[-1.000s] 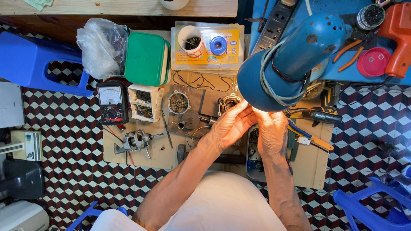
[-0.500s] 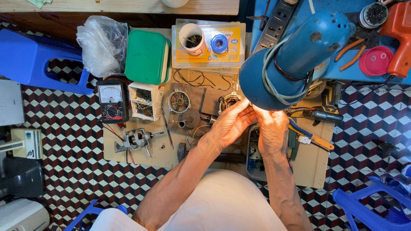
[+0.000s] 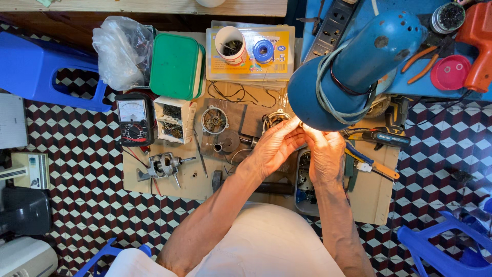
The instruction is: The person works on a disassembled electrical component, likely a fan motor, using a hammer and screwdriver to adjust internal parts. They also use a pen to mark a small metal piece before placing it into the assembly.
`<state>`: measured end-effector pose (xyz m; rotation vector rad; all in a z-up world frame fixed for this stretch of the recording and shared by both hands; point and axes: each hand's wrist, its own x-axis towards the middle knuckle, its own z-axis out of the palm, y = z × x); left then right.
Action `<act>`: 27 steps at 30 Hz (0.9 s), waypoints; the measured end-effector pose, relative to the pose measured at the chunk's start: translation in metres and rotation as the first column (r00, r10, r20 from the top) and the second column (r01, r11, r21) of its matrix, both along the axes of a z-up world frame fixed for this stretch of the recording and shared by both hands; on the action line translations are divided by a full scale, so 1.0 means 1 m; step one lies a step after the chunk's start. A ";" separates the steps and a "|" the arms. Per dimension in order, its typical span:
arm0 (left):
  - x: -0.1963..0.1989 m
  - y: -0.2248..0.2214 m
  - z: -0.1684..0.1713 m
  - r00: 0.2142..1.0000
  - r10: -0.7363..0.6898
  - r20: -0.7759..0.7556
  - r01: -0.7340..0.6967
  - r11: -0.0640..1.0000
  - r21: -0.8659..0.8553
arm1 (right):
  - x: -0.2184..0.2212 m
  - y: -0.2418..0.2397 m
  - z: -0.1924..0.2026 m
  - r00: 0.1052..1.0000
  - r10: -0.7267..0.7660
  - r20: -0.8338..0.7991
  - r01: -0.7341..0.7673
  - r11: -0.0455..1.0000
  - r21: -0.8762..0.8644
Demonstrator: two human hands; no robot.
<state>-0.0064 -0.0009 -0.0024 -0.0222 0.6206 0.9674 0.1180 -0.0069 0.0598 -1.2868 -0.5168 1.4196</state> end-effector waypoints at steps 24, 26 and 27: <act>-0.011 -0.003 0.019 0.994 -0.085 0.065 0.083 0.996 0.044 | 0.007 -0.017 -0.002 0.995 0.074 0.074 -0.083 0.989 0.124; -0.011 -0.003 0.018 0.994 -0.093 0.060 0.091 0.995 0.037 | 0.008 -0.019 -0.004 0.994 0.079 0.075 -0.088 0.988 0.130; -0.012 -0.004 0.017 0.994 -0.092 0.055 0.091 0.995 0.032 | 0.009 -0.019 -0.005 0.994 0.081 0.076 -0.091 0.987 0.134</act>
